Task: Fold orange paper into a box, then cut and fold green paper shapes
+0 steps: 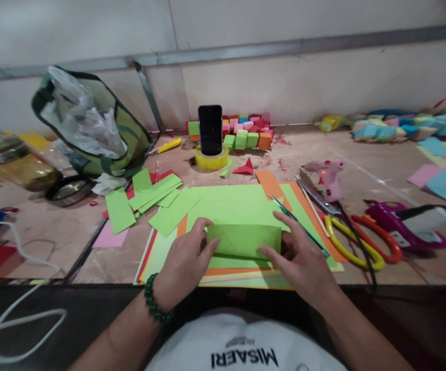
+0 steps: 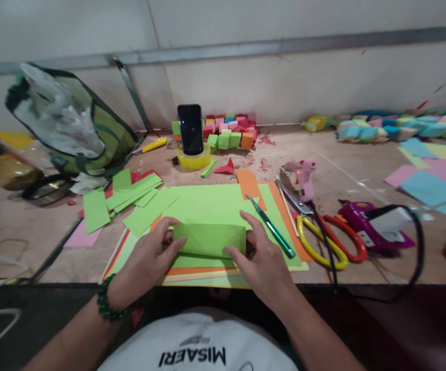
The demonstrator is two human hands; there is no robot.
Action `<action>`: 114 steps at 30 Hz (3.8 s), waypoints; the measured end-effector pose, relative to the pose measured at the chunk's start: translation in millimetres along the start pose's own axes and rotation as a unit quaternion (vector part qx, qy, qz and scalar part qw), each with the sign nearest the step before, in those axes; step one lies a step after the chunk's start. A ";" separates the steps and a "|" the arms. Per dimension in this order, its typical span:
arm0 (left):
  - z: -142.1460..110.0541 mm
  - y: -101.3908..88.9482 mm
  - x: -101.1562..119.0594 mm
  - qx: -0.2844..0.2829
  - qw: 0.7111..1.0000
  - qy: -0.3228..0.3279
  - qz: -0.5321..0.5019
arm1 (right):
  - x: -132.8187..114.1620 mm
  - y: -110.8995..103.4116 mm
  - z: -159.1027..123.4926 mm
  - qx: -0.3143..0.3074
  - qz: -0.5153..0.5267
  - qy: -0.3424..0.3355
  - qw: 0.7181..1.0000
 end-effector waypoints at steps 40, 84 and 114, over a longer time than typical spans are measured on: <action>4.1 19.4 -4.9 -0.022 0.999 -0.021 -0.021 | -0.8 5.3 15.3 -0.101 -0.104 -0.050 0.988; 1.1 -8.7 -9.0 0.064 0.904 -0.164 -0.388 | -8.7 -17.8 0.4 0.084 0.197 0.123 0.969; -5.7 -13.8 -22.5 0.100 0.870 -0.244 -0.417 | 0.5 -14.1 1.2 0.094 0.305 0.146 0.936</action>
Point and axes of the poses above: each hand's wrist, its own z-axis towards the middle knuckle, its own y-axis out of the palm, x = y × z, the point moved 9 cm from there along z, towards the middle knuckle, and after that the axes turned 12 degrees about x, right-handed, at the moved point
